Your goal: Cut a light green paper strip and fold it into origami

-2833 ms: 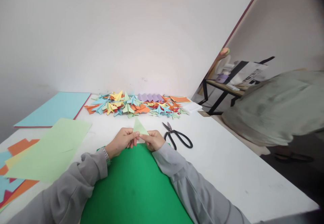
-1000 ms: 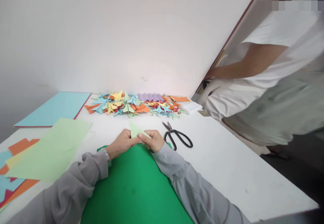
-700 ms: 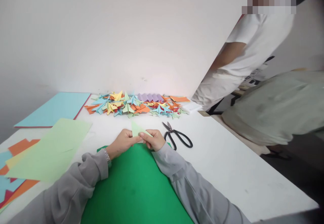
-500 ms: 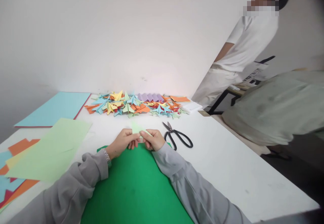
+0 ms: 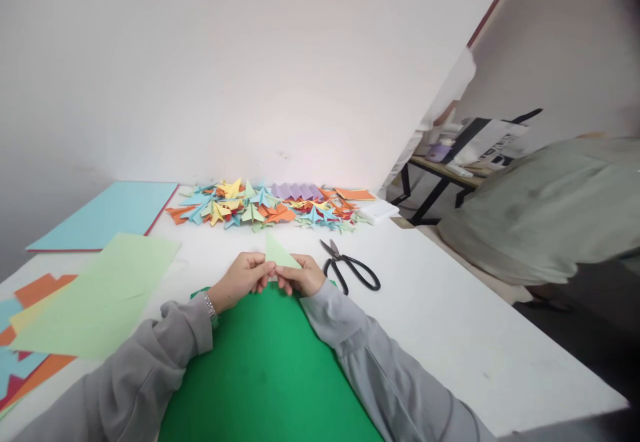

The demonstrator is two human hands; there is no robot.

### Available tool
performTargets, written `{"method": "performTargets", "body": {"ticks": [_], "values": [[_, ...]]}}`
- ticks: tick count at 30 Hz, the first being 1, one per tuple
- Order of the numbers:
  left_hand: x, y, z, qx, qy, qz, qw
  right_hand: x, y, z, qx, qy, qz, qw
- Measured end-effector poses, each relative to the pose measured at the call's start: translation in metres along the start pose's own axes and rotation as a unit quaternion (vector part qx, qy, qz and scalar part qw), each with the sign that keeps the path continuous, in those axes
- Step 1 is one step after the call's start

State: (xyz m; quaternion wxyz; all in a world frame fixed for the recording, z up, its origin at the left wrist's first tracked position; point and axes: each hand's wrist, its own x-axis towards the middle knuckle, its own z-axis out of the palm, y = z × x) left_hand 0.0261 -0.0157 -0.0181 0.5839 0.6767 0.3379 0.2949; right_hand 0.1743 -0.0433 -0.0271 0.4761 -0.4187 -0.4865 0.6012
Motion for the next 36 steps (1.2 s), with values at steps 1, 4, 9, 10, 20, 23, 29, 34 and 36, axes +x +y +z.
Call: {"method": "performTargets", "body": {"ticks": [1,4,9,10,20,23,29,34,36], "values": [[0.0000,-0.0002,0.0003,0.000,0.001,0.000,1.000,-0.0001,-0.0001,-0.0001,0.002,0.000,0.003,1.000],[-0.0003,-0.0003,0.0010,0.002,0.004,0.001,1.000,-0.0016,-0.0017,-0.0006,-0.012,0.030,0.009,0.999],[-0.0014,0.0028,0.0026,0.006,0.008,0.004,1.000,-0.0023,-0.0011,-0.0013,-0.036,0.057,0.007,0.998],[-0.0016,0.0037,0.0029,0.003,0.013,0.003,1.000,-0.0015,0.0000,-0.0012,-0.036,0.063,0.001,0.997],[-0.0012,0.0015,-0.0019,-0.045,0.019,-0.010,0.999,-0.0012,0.0003,0.0004,-0.058,0.059,-0.006,0.997],[-0.0010,0.0021,-0.0012,-0.017,-0.013,-0.005,1.000,-0.0020,-0.0014,0.0011,-0.058,0.037,-0.015,0.998],[-0.0012,0.0021,0.0004,-0.010,-0.024,0.010,1.000,-0.0024,0.0013,-0.0007,-0.096,0.069,-0.020,0.993],[-0.0018,-0.0011,0.0004,-0.002,0.000,0.004,1.000,-0.0003,0.0041,-0.0029,-0.104,0.071,-0.033,0.991],[-0.0017,-0.0007,0.0008,-0.005,0.003,-0.003,1.000,0.0006,0.0049,-0.0025,-0.090,0.078,-0.032,0.992]]}}
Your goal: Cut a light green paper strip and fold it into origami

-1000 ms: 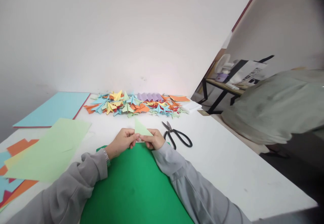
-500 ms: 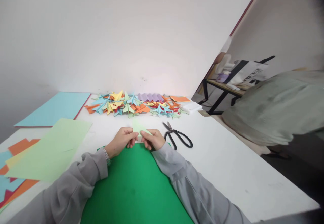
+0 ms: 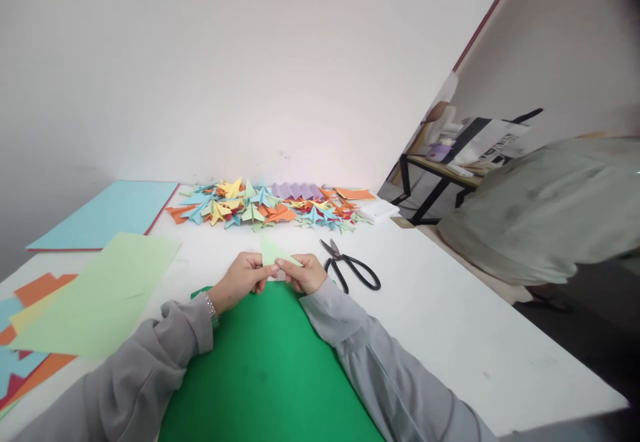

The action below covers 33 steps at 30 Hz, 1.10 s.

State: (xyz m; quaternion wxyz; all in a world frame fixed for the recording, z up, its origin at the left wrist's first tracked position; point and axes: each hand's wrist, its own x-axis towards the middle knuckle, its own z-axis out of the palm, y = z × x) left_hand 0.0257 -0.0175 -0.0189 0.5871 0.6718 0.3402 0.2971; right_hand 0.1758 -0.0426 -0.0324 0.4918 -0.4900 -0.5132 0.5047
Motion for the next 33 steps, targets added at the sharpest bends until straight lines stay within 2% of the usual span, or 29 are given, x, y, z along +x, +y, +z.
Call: {"method": "performTargets", "body": {"ticks": [4,9,11,15,20,22,28,33], "values": [[0.0000,0.0039,0.0009,-0.015,0.019,-0.011,1.000,0.0009,-0.0002,0.0019,0.027,0.032,0.010,0.999],[-0.0011,0.0064,0.0006,-0.040,0.042,-0.008,0.998,0.0012,-0.0016,0.0016,0.065,0.035,0.043,0.996],[-0.0012,0.0056,0.0004,-0.043,0.034,-0.008,0.998,0.0009,-0.0015,0.0007,0.059,0.035,0.034,0.997],[-0.0001,0.0030,0.0005,-0.041,0.018,-0.003,0.999,0.0003,-0.0013,-0.0001,0.012,0.019,0.004,1.000],[0.0016,0.0021,0.0005,-0.072,0.062,-0.025,0.995,0.0012,-0.0022,0.0002,0.080,-0.011,0.037,0.996],[0.0019,0.0019,0.0003,-0.082,0.066,-0.026,0.994,0.0015,-0.0019,-0.0009,0.073,-0.015,0.035,0.997],[0.0024,0.0009,0.0006,-0.089,0.072,-0.025,0.993,0.0025,0.0015,-0.0019,0.036,0.037,0.008,0.999],[0.0020,0.0015,0.0004,-0.092,0.080,-0.016,0.992,0.0021,0.0022,0.0000,0.033,0.040,0.004,0.999]]}}
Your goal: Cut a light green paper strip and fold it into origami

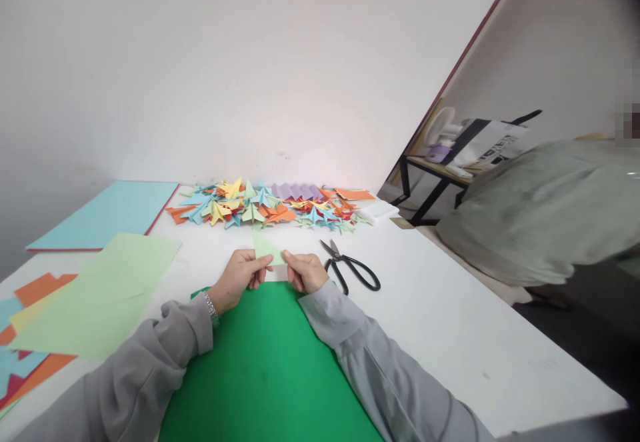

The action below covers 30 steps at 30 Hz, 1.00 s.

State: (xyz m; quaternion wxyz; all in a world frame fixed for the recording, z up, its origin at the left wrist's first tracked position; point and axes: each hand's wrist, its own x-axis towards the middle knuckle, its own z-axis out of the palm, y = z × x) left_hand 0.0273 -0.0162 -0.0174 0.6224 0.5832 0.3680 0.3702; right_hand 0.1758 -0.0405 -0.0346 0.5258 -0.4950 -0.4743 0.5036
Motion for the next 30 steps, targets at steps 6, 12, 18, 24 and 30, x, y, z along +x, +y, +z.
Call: {"method": "performTargets", "body": {"ticks": [6,12,18,24,30], "values": [[0.000,0.003,0.001,0.043,-0.030,0.023,0.998,-0.003,-0.005,0.001,-0.024,-0.034,0.003,0.999],[0.002,0.002,0.001,0.061,-0.044,0.030,0.997,-0.006,-0.008,0.003,-0.028,-0.043,-0.021,0.998],[0.002,-0.002,0.002,0.062,-0.021,0.020,0.998,-0.007,-0.010,0.001,-0.100,0.007,-0.043,0.994],[0.001,0.000,0.004,0.046,-0.012,0.019,0.999,-0.004,-0.007,0.001,-0.063,0.028,-0.051,0.996],[0.002,0.000,0.002,0.003,-0.021,-0.007,1.000,0.001,-0.001,0.000,0.035,0.029,0.013,0.999]]}}
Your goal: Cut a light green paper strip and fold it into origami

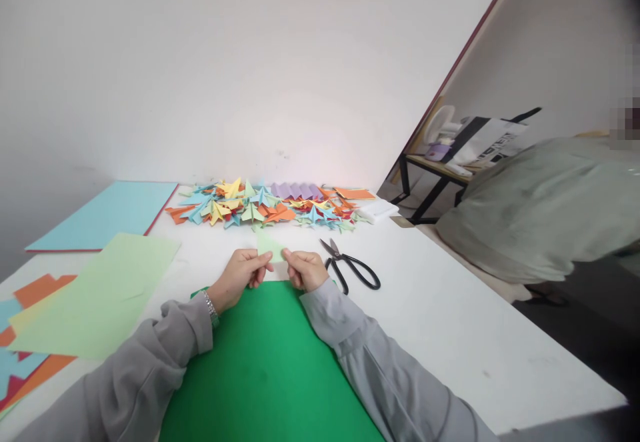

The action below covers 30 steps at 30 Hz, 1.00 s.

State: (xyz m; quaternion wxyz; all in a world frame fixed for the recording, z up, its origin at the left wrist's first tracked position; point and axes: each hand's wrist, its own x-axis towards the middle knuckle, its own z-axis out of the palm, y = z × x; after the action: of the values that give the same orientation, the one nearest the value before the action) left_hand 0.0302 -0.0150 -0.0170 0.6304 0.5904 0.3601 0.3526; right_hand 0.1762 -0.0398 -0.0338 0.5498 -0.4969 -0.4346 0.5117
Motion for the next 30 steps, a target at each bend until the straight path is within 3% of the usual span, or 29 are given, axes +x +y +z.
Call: {"method": "performTargets", "body": {"ticks": [9,15,22,30], "values": [[0.0013,0.0006,0.0000,0.002,-0.007,-0.011,1.000,-0.0009,-0.0027,0.0013,0.025,0.035,-0.025,0.999],[-0.0026,0.0000,-0.0008,0.046,-0.094,-0.003,0.995,0.0029,-0.0013,-0.0029,0.066,0.061,-0.014,0.996],[-0.0037,0.0006,-0.0001,0.086,-0.125,0.008,0.988,0.0007,-0.0013,-0.0022,0.059,0.039,-0.015,0.997],[-0.0026,0.0005,-0.0002,0.085,-0.096,0.004,0.992,-0.0032,-0.0065,-0.0010,0.006,0.033,-0.026,0.999]]}}
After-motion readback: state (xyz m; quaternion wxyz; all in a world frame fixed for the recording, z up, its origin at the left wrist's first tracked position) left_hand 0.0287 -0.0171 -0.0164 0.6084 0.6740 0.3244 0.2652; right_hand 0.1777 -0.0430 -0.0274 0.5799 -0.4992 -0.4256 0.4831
